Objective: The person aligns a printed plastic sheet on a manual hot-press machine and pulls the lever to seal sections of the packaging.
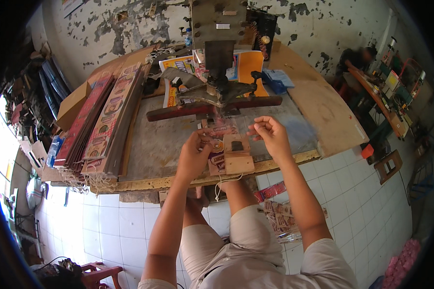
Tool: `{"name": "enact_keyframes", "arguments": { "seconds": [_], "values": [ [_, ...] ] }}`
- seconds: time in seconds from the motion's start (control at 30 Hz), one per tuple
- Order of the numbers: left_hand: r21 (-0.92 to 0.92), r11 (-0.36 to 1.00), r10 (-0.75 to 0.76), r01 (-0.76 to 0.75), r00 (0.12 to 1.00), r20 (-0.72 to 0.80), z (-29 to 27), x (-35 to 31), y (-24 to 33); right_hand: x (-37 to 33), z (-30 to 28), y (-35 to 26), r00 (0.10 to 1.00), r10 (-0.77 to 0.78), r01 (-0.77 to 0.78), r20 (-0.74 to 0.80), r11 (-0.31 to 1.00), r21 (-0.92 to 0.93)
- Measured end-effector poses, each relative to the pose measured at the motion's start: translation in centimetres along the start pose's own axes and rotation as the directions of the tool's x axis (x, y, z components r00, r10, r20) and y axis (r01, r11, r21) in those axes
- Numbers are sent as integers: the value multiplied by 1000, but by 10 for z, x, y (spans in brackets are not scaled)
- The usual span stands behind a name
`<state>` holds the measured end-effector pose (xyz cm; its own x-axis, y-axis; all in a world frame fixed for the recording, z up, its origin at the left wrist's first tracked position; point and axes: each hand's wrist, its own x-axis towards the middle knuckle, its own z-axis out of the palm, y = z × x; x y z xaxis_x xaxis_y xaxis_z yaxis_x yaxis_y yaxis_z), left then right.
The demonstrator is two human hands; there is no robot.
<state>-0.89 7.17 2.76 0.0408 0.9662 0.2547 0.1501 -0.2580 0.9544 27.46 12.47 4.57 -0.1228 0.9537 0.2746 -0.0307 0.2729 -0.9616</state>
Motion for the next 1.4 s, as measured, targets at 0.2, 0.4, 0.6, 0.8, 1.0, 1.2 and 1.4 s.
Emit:
{"name": "enact_keyframes", "arguments": {
  "seconds": [0.2,0.4,0.6,0.8,1.0,1.2,1.4],
  "values": [
    [-208,972,-111,113,994,20,4,9,5,-3,-20,22,998,44,-44,-45,999,-10],
    [66,993,-98,93,993,63,7,11,8,-5,-13,24,999,49,-51,-23,996,-69],
    [16,1000,-15,13,996,86,8,20,-1,6,-14,37,997,79,-79,25,997,16],
    [105,994,22,-24,1000,23,9,21,-10,4,-16,33,991,132,-133,28,989,68],
    [80,992,99,-95,994,-54,12,15,-19,-6,-13,34,997,72,-74,25,992,97],
    [189,970,178,-155,978,-109,16,9,-16,-11,-15,40,1000,10,-13,26,995,103],
    [270,942,239,-199,963,-123,17,6,-7,-18,-15,28,998,-58,54,26,989,141]
  ]
}}
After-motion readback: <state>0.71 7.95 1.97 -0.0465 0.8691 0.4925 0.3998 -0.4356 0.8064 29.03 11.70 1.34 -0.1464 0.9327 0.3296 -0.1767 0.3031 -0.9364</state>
